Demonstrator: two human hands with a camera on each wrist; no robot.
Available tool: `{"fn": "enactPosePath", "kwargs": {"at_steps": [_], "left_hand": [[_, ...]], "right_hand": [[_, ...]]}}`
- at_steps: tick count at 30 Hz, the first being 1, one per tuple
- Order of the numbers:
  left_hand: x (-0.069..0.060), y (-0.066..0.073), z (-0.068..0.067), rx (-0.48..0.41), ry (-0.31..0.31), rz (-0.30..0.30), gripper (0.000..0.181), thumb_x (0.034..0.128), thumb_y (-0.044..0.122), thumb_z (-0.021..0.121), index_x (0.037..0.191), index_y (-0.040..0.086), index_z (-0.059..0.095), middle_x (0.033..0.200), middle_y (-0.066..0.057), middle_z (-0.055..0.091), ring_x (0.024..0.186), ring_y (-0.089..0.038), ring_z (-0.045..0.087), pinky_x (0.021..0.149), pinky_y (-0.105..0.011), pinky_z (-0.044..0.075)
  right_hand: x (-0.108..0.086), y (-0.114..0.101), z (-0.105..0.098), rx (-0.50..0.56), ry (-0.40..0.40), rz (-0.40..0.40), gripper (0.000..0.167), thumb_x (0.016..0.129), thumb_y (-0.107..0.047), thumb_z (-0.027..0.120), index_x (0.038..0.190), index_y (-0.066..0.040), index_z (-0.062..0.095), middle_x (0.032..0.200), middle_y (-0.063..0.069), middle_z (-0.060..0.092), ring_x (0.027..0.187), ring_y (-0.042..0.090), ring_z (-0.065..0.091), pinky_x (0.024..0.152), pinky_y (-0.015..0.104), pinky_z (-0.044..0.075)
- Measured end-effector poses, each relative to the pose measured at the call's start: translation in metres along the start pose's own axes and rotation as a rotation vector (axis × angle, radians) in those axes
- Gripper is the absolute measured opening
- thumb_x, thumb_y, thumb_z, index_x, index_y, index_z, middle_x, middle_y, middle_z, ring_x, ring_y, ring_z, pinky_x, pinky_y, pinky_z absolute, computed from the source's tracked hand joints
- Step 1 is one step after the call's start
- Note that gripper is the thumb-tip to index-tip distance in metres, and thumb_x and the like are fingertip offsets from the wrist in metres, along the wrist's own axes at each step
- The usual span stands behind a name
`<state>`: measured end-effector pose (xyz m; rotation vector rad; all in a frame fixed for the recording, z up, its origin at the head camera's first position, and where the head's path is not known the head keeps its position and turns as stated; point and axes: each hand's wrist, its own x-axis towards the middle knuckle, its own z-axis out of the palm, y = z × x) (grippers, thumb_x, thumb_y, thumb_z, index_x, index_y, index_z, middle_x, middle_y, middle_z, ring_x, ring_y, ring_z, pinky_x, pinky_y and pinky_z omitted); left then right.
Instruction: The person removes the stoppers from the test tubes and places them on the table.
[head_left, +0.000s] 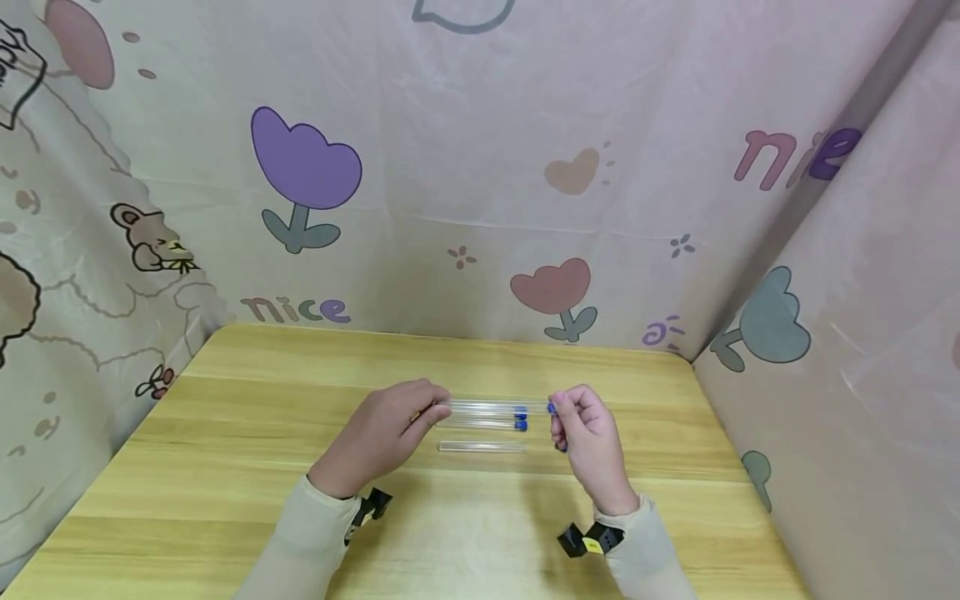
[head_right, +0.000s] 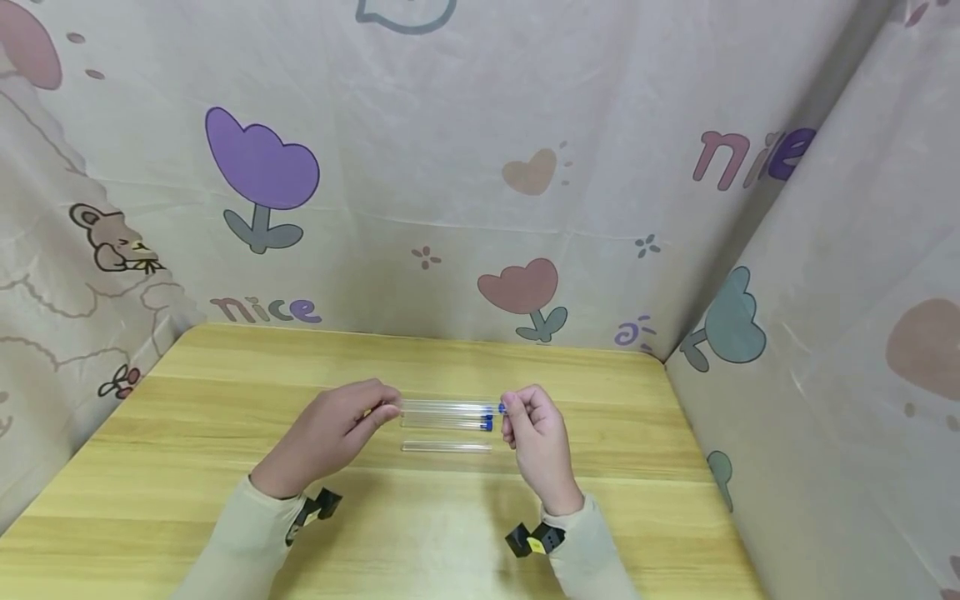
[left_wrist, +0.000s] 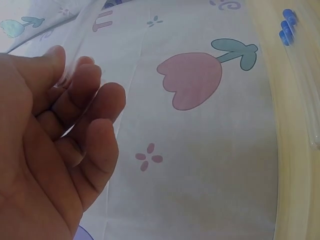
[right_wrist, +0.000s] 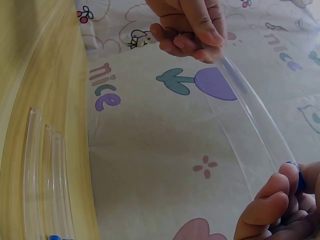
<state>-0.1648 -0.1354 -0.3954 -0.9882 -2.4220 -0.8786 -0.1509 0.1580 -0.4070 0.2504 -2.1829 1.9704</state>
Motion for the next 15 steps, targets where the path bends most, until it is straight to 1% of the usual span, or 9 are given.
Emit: {"fn": "enactPosePath", "kwargs": {"at_steps": [5, 9, 13, 15], "left_hand": [[-0.0004, -0.0010, 0.0008, -0.006, -0.018, -0.007, 0.008, 0.1062, 0.022, 0.061, 0.104, 0.019, 0.067, 0.088, 0.014, 0.060, 0.073, -0.002, 0.050, 0.068, -0.023, 0.049], [-0.0011, -0.0017, 0.0019, -0.012, -0.043, -0.026, 0.010, 0.1074, 0.022, 0.059, 0.104, 0.019, 0.067, 0.087, 0.012, 0.060, 0.073, -0.002, 0.049, 0.069, -0.024, 0.049], [-0.0005, -0.0005, 0.0018, -0.024, -0.058, -0.046, 0.013, 0.1088, 0.023, 0.055, 0.099, 0.020, 0.063, 0.082, 0.014, 0.053, 0.072, -0.003, 0.048, 0.068, -0.024, 0.047], [0.0004, 0.0001, 0.0015, -0.033, -0.057, -0.052, 0.018, 0.1094, 0.023, 0.054, 0.093, 0.021, 0.059, 0.077, 0.015, 0.046, 0.070, -0.003, 0.045, 0.066, -0.023, 0.045]], "right_hand": [[-0.0003, 0.0007, 0.0000, 0.001, 0.004, -0.009, 0.028, 0.110, -0.022, 0.053, 0.098, 0.004, 0.056, 0.074, 0.007, 0.056, 0.062, 0.011, 0.053, 0.055, 0.025, 0.049], [-0.0005, 0.0009, 0.0004, -0.005, 0.003, -0.002, 0.029, 0.110, -0.022, 0.053, 0.098, 0.004, 0.056, 0.074, 0.007, 0.056, 0.062, 0.011, 0.053, 0.055, 0.024, 0.049], [-0.0003, 0.0007, 0.0007, -0.019, 0.002, 0.000, 0.028, 0.110, -0.023, 0.053, 0.098, 0.003, 0.057, 0.075, 0.009, 0.057, 0.062, 0.012, 0.053, 0.056, 0.025, 0.050], [-0.0001, 0.0005, 0.0007, -0.020, 0.000, -0.007, 0.027, 0.110, -0.022, 0.053, 0.098, 0.002, 0.057, 0.076, 0.014, 0.056, 0.062, 0.011, 0.053, 0.056, 0.025, 0.050]]}}
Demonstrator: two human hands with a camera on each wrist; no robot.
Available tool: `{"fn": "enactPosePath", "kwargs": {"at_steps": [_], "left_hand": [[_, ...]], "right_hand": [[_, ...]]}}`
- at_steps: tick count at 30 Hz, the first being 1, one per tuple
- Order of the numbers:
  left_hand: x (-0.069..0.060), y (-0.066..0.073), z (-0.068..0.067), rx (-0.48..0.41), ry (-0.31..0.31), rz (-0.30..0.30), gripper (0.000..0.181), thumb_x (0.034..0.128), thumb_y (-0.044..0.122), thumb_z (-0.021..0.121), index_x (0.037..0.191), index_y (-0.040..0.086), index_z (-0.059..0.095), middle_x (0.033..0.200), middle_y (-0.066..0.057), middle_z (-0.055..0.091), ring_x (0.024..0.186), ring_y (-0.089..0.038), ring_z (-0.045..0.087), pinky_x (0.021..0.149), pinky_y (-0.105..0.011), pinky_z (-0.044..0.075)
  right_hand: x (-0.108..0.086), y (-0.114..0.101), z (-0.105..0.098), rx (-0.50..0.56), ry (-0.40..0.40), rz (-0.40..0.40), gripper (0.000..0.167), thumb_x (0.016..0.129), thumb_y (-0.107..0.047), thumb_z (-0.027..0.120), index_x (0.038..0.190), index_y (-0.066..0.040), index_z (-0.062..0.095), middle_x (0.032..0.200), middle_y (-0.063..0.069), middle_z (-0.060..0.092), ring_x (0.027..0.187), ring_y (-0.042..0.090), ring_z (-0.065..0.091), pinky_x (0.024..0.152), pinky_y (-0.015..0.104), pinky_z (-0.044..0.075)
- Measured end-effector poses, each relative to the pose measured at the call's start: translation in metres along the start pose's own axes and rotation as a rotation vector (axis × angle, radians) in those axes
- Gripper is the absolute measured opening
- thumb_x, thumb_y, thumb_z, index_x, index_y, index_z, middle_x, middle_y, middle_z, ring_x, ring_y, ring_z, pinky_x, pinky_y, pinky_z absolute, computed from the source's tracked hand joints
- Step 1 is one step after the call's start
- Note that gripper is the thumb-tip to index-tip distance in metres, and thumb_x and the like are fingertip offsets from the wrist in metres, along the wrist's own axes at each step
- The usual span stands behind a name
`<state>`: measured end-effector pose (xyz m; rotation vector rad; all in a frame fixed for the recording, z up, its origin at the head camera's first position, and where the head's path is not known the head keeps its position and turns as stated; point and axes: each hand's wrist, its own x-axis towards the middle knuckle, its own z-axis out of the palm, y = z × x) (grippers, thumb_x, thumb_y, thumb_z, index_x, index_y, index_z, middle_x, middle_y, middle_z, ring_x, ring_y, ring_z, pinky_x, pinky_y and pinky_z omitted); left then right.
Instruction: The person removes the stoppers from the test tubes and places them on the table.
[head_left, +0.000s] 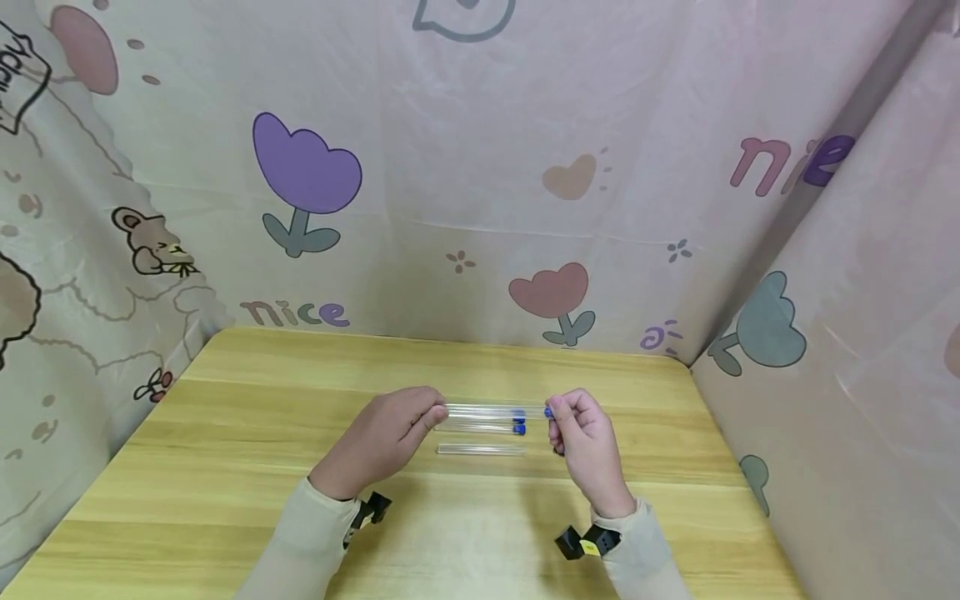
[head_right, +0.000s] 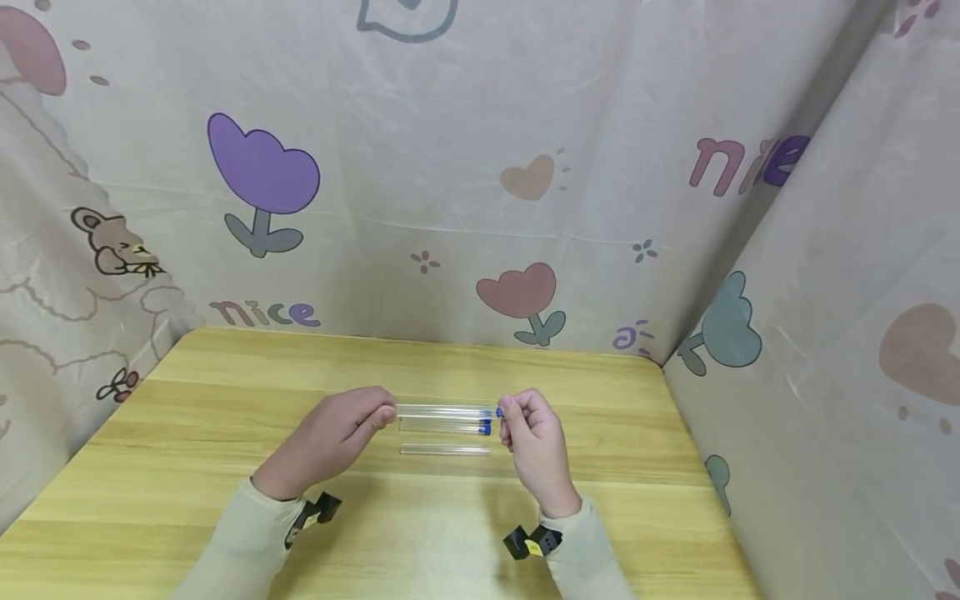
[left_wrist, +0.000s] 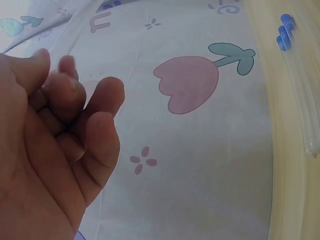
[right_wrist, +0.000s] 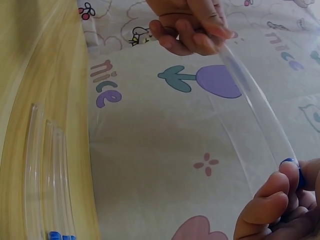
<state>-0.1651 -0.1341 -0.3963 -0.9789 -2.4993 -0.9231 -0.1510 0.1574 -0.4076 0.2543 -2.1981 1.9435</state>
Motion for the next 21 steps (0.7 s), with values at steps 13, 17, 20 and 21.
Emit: {"fn": "enactPosePath", "kwargs": {"at_steps": [13, 17, 20, 21], "left_hand": [[0.0020, -0.0042, 0.0043, -0.042, 0.087, 0.046, 0.017, 0.1074, 0.021, 0.058, 0.090, 0.021, 0.060, 0.077, 0.015, 0.047, 0.065, -0.001, 0.043, 0.062, -0.022, 0.044], [0.0032, -0.0056, 0.0045, -0.032, 0.126, 0.080, 0.006, 0.1020, 0.020, 0.068, 0.107, 0.019, 0.069, 0.089, 0.014, 0.058, 0.073, -0.002, 0.049, 0.063, -0.021, 0.046], [0.0028, -0.0057, 0.0039, -0.010, 0.146, 0.093, 0.017, 0.0971, 0.019, 0.075, 0.113, 0.017, 0.071, 0.094, 0.013, 0.062, 0.077, -0.002, 0.052, 0.062, -0.019, 0.047], [0.0024, -0.0055, 0.0035, -0.004, 0.150, 0.094, 0.019, 0.0956, 0.018, 0.076, 0.114, 0.017, 0.072, 0.095, 0.013, 0.063, 0.078, -0.001, 0.053, 0.061, -0.019, 0.047]], "right_hand": [[-0.0008, -0.0003, 0.0027, 0.044, 0.040, -0.077, 0.022, 0.110, -0.017, 0.052, 0.108, 0.005, 0.056, 0.073, 0.011, 0.053, 0.062, 0.014, 0.050, 0.053, 0.023, 0.044], [-0.0002, -0.0004, 0.0018, 0.107, 0.032, -0.057, 0.022, 0.110, -0.017, 0.053, 0.106, 0.005, 0.054, 0.068, 0.006, 0.049, 0.058, 0.011, 0.047, 0.052, 0.022, 0.042], [-0.0003, -0.0009, 0.0006, 0.162, 0.021, -0.026, 0.023, 0.109, -0.016, 0.054, 0.105, 0.007, 0.053, 0.068, 0.003, 0.050, 0.057, 0.010, 0.048, 0.051, 0.021, 0.042], [-0.0005, -0.0012, 0.0001, 0.177, 0.018, -0.016, 0.024, 0.109, -0.016, 0.054, 0.106, 0.008, 0.053, 0.069, 0.003, 0.051, 0.058, 0.010, 0.049, 0.052, 0.021, 0.043]]}}
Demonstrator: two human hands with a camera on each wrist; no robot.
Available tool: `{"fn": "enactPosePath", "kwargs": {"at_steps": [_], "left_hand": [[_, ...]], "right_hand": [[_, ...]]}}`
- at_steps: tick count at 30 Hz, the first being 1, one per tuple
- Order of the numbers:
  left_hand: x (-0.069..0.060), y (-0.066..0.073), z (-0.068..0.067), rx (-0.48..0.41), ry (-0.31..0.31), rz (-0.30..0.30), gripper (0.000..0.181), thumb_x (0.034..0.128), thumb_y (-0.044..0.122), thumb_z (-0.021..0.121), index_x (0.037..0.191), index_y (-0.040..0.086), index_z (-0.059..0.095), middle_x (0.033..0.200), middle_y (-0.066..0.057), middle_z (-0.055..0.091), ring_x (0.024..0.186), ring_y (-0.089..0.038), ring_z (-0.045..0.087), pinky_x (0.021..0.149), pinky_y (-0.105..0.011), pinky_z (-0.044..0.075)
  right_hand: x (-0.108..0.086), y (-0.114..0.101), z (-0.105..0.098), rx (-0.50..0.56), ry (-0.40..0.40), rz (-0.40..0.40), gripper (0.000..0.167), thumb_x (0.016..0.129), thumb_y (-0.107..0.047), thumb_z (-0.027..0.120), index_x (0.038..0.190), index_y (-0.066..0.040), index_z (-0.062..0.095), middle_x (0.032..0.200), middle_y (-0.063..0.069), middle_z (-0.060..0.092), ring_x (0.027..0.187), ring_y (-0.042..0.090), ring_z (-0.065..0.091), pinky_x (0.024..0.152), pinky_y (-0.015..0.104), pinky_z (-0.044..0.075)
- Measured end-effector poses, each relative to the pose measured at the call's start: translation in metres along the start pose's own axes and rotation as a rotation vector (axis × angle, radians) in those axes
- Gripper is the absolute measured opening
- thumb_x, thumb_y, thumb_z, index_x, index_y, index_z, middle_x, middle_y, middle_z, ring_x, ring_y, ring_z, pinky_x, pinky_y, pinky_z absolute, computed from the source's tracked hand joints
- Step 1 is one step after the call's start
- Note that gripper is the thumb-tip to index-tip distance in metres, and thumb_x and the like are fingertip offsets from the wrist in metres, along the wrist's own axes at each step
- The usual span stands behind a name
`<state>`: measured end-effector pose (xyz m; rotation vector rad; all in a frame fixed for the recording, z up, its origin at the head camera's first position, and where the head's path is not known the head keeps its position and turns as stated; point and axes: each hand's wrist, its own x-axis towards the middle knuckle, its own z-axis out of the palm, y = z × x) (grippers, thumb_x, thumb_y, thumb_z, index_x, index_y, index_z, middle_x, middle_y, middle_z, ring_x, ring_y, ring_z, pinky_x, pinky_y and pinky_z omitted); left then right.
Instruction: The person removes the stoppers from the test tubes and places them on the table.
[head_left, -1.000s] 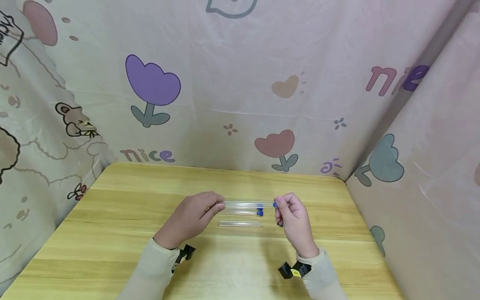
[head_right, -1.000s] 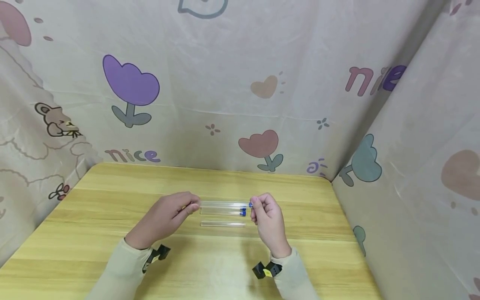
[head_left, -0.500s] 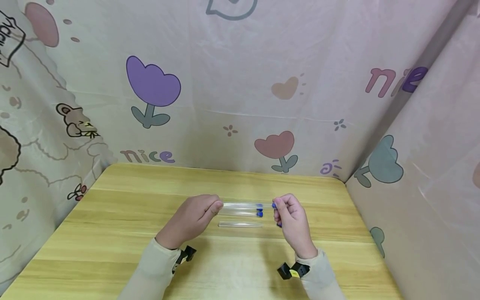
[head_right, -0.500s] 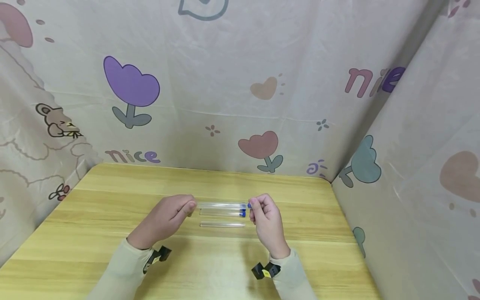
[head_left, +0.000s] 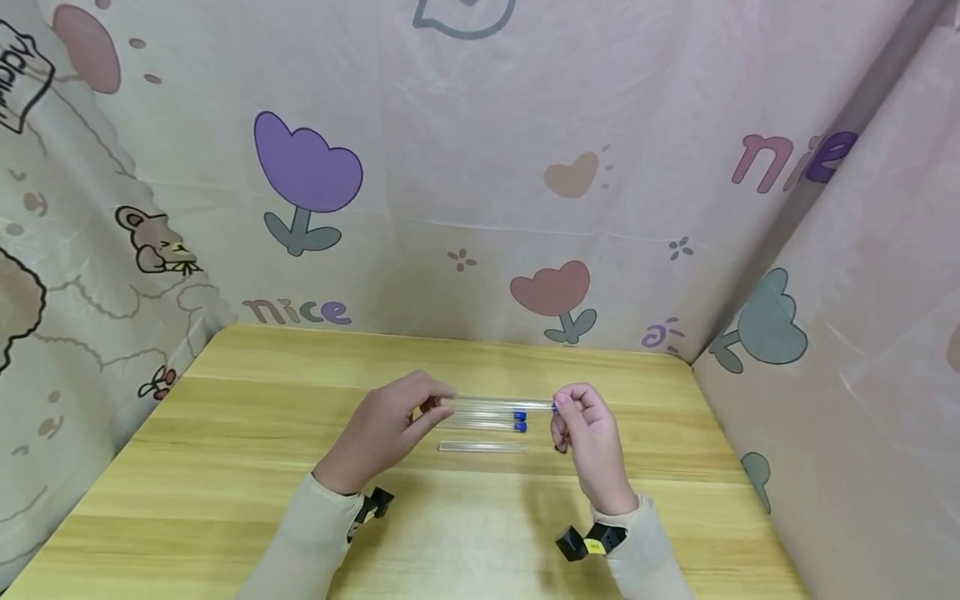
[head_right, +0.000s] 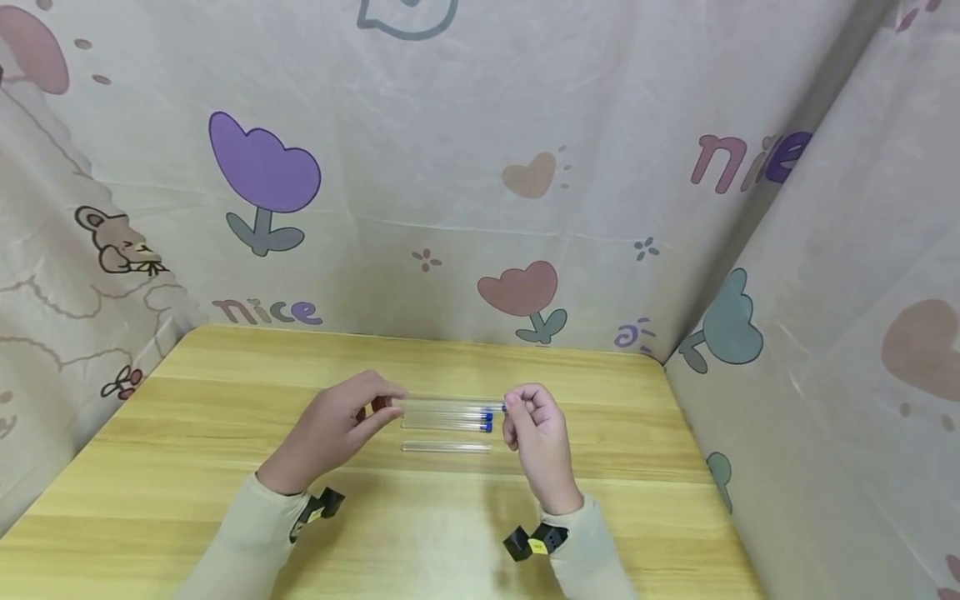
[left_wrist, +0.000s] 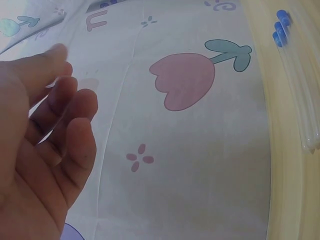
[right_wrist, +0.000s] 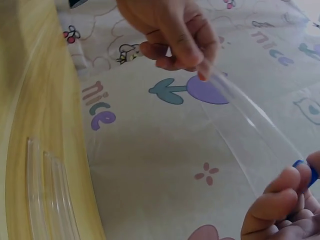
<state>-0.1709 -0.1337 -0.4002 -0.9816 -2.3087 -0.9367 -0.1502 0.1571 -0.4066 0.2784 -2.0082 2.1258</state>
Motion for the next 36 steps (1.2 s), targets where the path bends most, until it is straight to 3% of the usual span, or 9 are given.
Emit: {"fn": "enactPosePath", "kwargs": {"at_steps": [7, 11, 18, 29, 36], "left_hand": [[0.0014, 0.0001, -0.0020, 0.045, 0.008, 0.003, 0.022, 0.0894, 0.014, 0.083, 0.109, 0.017, 0.074, 0.095, 0.011, 0.067, 0.079, 0.000, 0.059, 0.060, -0.017, 0.048], [0.0020, -0.0002, -0.0039, 0.056, 0.016, 0.006, 0.023, 0.0877, 0.013, 0.084, 0.108, 0.018, 0.074, 0.094, 0.011, 0.066, 0.079, 0.000, 0.060, 0.059, -0.016, 0.047], [0.0003, -0.0017, -0.0045, 0.057, 0.013, -0.021, 0.022, 0.0889, 0.014, 0.083, 0.109, 0.018, 0.075, 0.093, 0.012, 0.066, 0.079, 0.000, 0.058, 0.059, -0.017, 0.048], [0.0016, -0.0014, -0.0049, 0.050, -0.001, -0.055, 0.021, 0.0932, 0.020, 0.079, 0.113, 0.016, 0.076, 0.091, 0.014, 0.064, 0.076, 0.000, 0.054, 0.058, -0.019, 0.046], [0.0019, -0.0009, -0.0034, 0.075, 0.021, -0.033, 0.024, 0.0894, 0.016, 0.083, 0.113, 0.013, 0.076, 0.094, 0.009, 0.067, 0.073, -0.002, 0.053, 0.059, -0.017, 0.048]], "right_hand": [[0.0023, -0.0034, -0.0039, 0.046, -0.018, 0.058, 0.032, 0.107, -0.016, 0.059, 0.117, 0.014, 0.057, 0.082, 0.006, 0.064, 0.067, 0.011, 0.060, 0.058, 0.022, 0.053], [0.0038, -0.0052, -0.0045, 0.052, -0.031, 0.071, 0.029, 0.106, -0.012, 0.059, 0.120, 0.013, 0.056, 0.089, 0.007, 0.067, 0.072, 0.013, 0.063, 0.063, 0.023, 0.056], [0.0041, -0.0046, -0.0062, 0.013, -0.037, 0.082, 0.018, 0.105, -0.008, 0.059, 0.114, 0.007, 0.058, 0.089, 0.008, 0.066, 0.073, 0.014, 0.062, 0.062, 0.024, 0.055], [0.0036, -0.0046, -0.0077, -0.050, -0.004, 0.071, 0.027, 0.106, -0.020, 0.061, 0.107, 0.006, 0.060, 0.087, 0.008, 0.065, 0.073, 0.014, 0.060, 0.064, 0.025, 0.055], [0.0041, -0.0029, -0.0062, -0.088, 0.048, 0.082, 0.028, 0.105, -0.020, 0.064, 0.098, 0.007, 0.062, 0.077, 0.008, 0.063, 0.066, 0.013, 0.055, 0.059, 0.024, 0.050]]}}
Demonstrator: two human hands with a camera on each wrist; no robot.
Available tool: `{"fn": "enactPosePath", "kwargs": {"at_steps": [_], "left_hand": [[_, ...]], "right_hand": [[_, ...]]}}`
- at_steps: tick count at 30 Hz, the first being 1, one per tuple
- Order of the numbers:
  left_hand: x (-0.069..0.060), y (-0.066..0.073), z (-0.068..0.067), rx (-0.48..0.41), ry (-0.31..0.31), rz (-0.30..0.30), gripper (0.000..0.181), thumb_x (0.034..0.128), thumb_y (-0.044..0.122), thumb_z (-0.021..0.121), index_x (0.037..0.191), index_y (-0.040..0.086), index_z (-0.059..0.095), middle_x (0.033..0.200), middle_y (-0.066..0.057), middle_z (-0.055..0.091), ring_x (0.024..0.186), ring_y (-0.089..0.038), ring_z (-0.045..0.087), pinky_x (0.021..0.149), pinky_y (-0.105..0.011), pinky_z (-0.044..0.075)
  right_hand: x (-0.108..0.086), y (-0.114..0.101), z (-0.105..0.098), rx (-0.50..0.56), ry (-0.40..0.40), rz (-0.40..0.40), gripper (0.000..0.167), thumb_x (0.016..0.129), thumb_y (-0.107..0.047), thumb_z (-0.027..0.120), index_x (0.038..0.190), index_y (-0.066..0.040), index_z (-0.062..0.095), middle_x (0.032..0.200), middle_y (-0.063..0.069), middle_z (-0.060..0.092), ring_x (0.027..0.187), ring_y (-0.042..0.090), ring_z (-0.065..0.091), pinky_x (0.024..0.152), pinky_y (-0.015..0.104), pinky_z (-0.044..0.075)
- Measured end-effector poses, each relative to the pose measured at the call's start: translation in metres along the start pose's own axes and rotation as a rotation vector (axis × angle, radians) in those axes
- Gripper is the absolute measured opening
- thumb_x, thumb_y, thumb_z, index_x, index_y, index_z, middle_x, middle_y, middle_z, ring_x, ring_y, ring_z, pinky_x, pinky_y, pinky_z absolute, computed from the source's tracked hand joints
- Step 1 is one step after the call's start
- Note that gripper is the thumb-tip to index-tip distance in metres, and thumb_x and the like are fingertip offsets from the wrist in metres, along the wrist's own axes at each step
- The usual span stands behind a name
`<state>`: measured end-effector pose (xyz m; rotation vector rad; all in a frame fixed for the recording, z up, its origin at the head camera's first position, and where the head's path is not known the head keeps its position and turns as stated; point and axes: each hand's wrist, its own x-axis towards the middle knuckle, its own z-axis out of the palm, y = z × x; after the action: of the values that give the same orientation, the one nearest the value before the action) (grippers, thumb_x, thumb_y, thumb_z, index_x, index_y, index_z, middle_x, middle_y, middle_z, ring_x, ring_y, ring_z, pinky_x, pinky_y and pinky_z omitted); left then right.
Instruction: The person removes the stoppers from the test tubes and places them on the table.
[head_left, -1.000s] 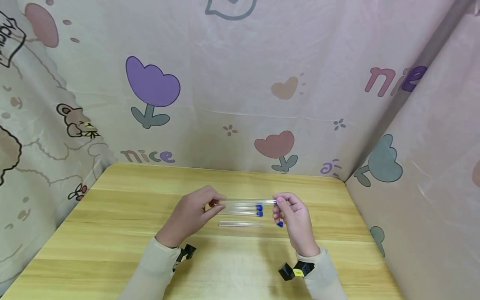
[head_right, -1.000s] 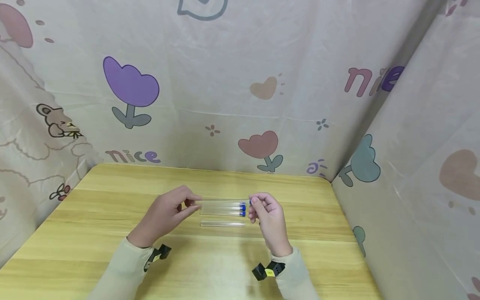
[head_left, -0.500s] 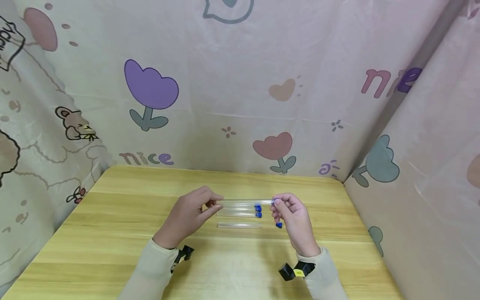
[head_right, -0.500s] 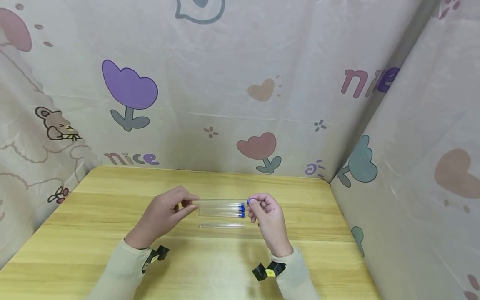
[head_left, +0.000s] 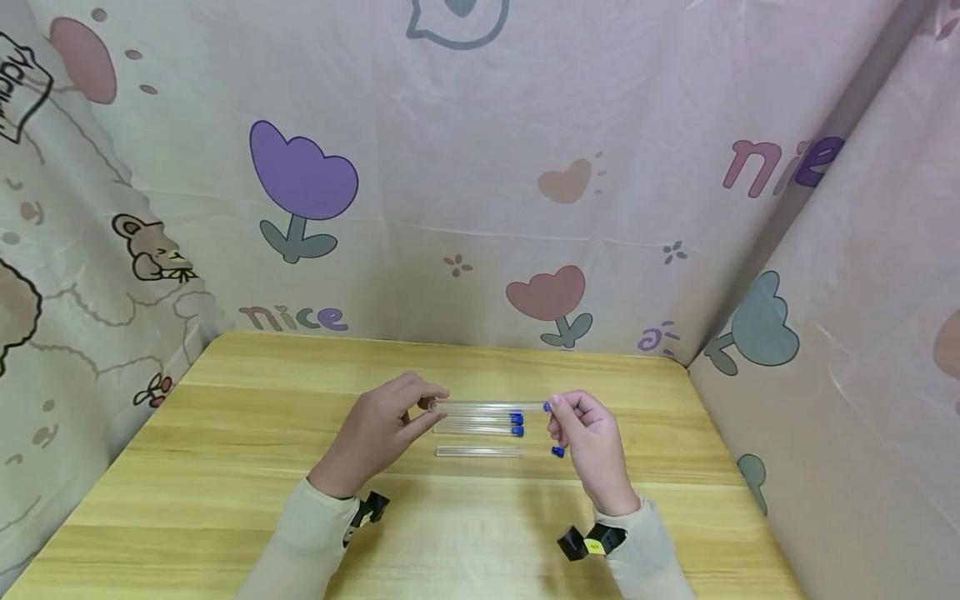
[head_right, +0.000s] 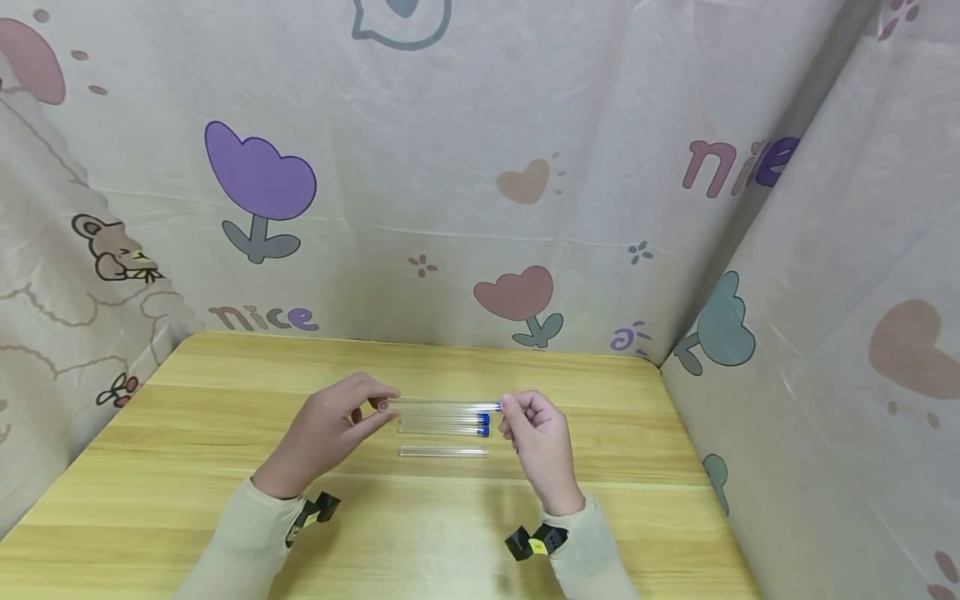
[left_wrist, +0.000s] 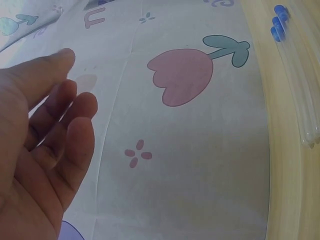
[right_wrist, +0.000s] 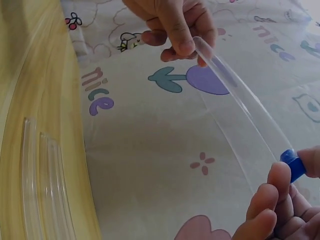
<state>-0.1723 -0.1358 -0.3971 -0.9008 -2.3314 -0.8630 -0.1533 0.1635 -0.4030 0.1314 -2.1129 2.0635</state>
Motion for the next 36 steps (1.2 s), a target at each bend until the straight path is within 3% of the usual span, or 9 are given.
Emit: {"fn": "enactPosePath", "kwargs": {"at_steps": [8, 19, 36], "left_hand": [[-0.0002, 0.0022, -0.0003, -0.023, 0.005, 0.021, 0.027, 0.0868, 0.011, 0.085, 0.111, 0.012, 0.073, 0.090, 0.008, 0.066, 0.072, -0.006, 0.056, 0.059, -0.018, 0.048], [-0.0008, 0.0005, -0.0009, -0.033, 0.003, 0.047, 0.020, 0.0890, 0.016, 0.083, 0.106, 0.016, 0.072, 0.093, 0.011, 0.066, 0.078, -0.001, 0.058, 0.060, -0.018, 0.048], [0.0001, 0.0032, -0.0058, -0.016, -0.019, 0.016, 0.017, 0.0916, 0.019, 0.081, 0.106, 0.015, 0.073, 0.092, 0.011, 0.066, 0.077, -0.001, 0.055, 0.059, -0.018, 0.047]], "right_hand": [[0.0004, 0.0029, 0.0018, -0.041, 0.045, 0.021, 0.033, 0.105, -0.023, 0.064, 0.093, 0.007, 0.062, 0.071, 0.005, 0.061, 0.060, 0.013, 0.051, 0.054, 0.022, 0.045], [-0.0001, 0.0031, 0.0019, -0.063, 0.059, 0.043, 0.035, 0.104, -0.028, 0.065, 0.085, 0.001, 0.066, 0.064, 0.005, 0.057, 0.057, 0.013, 0.050, 0.053, 0.023, 0.045], [-0.0017, 0.0029, 0.0034, -0.106, 0.049, 0.020, 0.043, 0.104, -0.031, 0.065, 0.080, 0.005, 0.062, 0.059, 0.003, 0.053, 0.054, 0.016, 0.047, 0.054, 0.024, 0.041]]}}
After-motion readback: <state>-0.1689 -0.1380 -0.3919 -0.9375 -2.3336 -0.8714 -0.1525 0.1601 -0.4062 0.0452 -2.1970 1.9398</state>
